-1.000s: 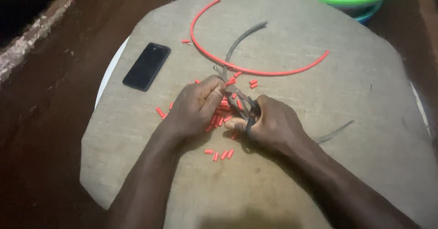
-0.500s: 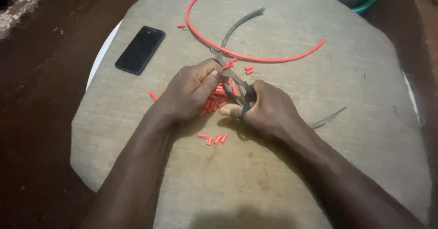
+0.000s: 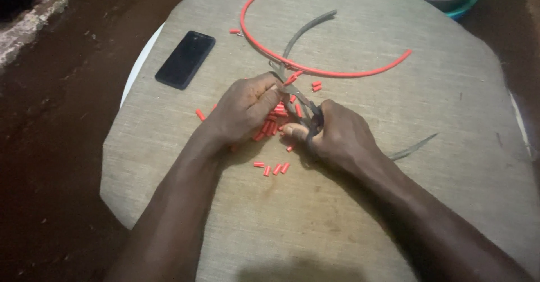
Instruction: Cutting a long red flexible tube into small segments using a pair of hand snips.
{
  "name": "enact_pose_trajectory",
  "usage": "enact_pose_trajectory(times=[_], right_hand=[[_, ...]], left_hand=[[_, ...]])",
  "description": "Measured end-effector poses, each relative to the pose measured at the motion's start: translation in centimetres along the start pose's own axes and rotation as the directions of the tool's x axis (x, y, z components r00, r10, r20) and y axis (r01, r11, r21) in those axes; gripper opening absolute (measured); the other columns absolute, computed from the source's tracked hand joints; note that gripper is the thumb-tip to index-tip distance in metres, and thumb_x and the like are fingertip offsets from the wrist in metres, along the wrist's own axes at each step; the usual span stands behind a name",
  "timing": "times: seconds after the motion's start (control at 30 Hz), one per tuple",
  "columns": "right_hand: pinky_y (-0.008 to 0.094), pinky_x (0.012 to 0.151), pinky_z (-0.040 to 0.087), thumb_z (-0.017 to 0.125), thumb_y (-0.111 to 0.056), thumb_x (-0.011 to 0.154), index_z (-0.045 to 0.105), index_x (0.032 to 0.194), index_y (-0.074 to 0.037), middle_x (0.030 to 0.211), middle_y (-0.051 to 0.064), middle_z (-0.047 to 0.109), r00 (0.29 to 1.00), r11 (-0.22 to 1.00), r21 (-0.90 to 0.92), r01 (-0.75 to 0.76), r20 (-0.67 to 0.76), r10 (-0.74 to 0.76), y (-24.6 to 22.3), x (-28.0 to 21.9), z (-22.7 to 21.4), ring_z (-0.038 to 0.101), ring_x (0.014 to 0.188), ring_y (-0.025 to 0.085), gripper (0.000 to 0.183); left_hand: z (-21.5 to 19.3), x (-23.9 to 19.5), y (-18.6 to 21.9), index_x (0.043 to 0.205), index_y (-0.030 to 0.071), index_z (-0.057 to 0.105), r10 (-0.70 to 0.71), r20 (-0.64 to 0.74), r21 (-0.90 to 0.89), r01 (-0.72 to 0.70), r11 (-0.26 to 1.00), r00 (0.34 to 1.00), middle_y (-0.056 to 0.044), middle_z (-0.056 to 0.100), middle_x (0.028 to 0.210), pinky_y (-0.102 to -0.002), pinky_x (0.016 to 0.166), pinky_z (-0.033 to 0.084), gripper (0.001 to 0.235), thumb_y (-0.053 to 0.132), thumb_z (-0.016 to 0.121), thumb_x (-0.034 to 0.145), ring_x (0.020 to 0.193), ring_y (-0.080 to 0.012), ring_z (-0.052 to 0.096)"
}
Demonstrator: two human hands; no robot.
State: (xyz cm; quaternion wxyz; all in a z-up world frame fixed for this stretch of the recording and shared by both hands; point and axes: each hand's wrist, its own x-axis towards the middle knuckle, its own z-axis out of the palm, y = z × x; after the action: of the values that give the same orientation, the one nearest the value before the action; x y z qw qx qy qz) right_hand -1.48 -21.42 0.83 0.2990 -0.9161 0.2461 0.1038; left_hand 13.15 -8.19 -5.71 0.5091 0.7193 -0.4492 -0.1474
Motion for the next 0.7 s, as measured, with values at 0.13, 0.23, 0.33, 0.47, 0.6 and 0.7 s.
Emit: enact_pose_trajectory(times=[0.13,0.23,0.33,0.47,0.6,0.7], right_hand=[[0.051,0.089,0.058,0.076,-0.067,0.09,0.068,0.106,-0.007,0.091,0.018,0.071,1.0,1.0,-0.001,-0.003,0.007,0.003,0.1,0.0,0.2,0.075,0.1,0.041,0.063],[0.05,0.089,0.058,0.077,-0.068,0.09,0.068,0.105,-0.008,0.091,0.017,0.071,1.0,1.0,-0.007,-0.02,0.005,0.02,0.4,-0.2,-0.1,0.075,0.1,0.04,0.063],[0.049,0.089,0.058,0.077,-0.068,0.089,0.068,0.105,-0.009,0.091,0.016,0.071,1.0,0.999,-0.014,-0.029,-0.001,0.029,0.4,-0.2,-0.3,0.075,0.1,0.04,0.062],[0.047,0.089,0.058,0.078,-0.068,0.089,0.069,0.105,-0.01,0.091,0.015,0.071,0.999,0.999,-0.022,-0.035,0.004,0.036,0.3,-0.4,-0.1,0.075,0.1,0.038,0.061],[0.046,0.088,0.058,0.079,-0.068,0.088,0.069,0.105,-0.012,0.091,0.014,0.071,0.999,0.999,-0.023,-0.046,0.007,0.046,0.1,-0.9,0.2,0.076,0.1,0.037,0.06],[0.051,0.092,0.058,0.08,-0.075,0.077,0.067,0.105,-0.012,0.093,0.017,0.072,0.999,0.999,0.028,-0.034,-0.001,0.034,1.0,-1.1,-0.2,0.074,0.104,0.041,0.069]], left_hand=[[-0.6,-0.5,2.7,0.088,0.008,0.068,-0.022,0.022,-0.041,0.022,0.999,1.0,-0.013,0.059,0.066,-0.043,0.074,0.056,0.031,0.026,0.051,0.108,0.071,-0.0226,0.058],[-1.0,-0.5,4.3,0.084,0.009,0.065,-0.03,0.065,-0.063,0.034,0.997,0.997,-0.011,0.058,0.064,-0.042,0.071,0.056,0.032,0.026,0.051,0.107,0.067,-0.0232,0.058],[-1.0,-0.2,2.9,0.076,0.009,0.06,-0.053,0.069,-0.186,0.066,0.98,0.996,-0.008,0.061,0.056,-0.035,0.066,0.058,0.034,0.019,0.047,0.106,0.056,-0.0199,0.063],[-1.2,0.0,1.8,0.077,0.011,0.061,-0.044,0.105,-0.156,0.06,0.986,0.994,-0.004,0.052,0.062,-0.035,0.063,0.05,0.037,0.025,0.049,0.109,0.061,-0.019,0.05],[-1.1,-0.4,3.1,0.077,0.011,0.061,-0.079,0.125,-0.204,0.103,0.974,0.989,-0.004,0.053,0.065,-0.036,0.066,0.051,0.034,0.022,0.049,0.106,0.064,-0.0194,0.051],[-1.3,-0.2,2.9,0.076,0.01,0.06,-0.072,0.132,-0.161,0.093,0.983,0.989,-0.006,0.053,0.065,-0.037,0.068,0.05,0.034,0.024,0.048,0.105,0.068,-0.022,0.052]])
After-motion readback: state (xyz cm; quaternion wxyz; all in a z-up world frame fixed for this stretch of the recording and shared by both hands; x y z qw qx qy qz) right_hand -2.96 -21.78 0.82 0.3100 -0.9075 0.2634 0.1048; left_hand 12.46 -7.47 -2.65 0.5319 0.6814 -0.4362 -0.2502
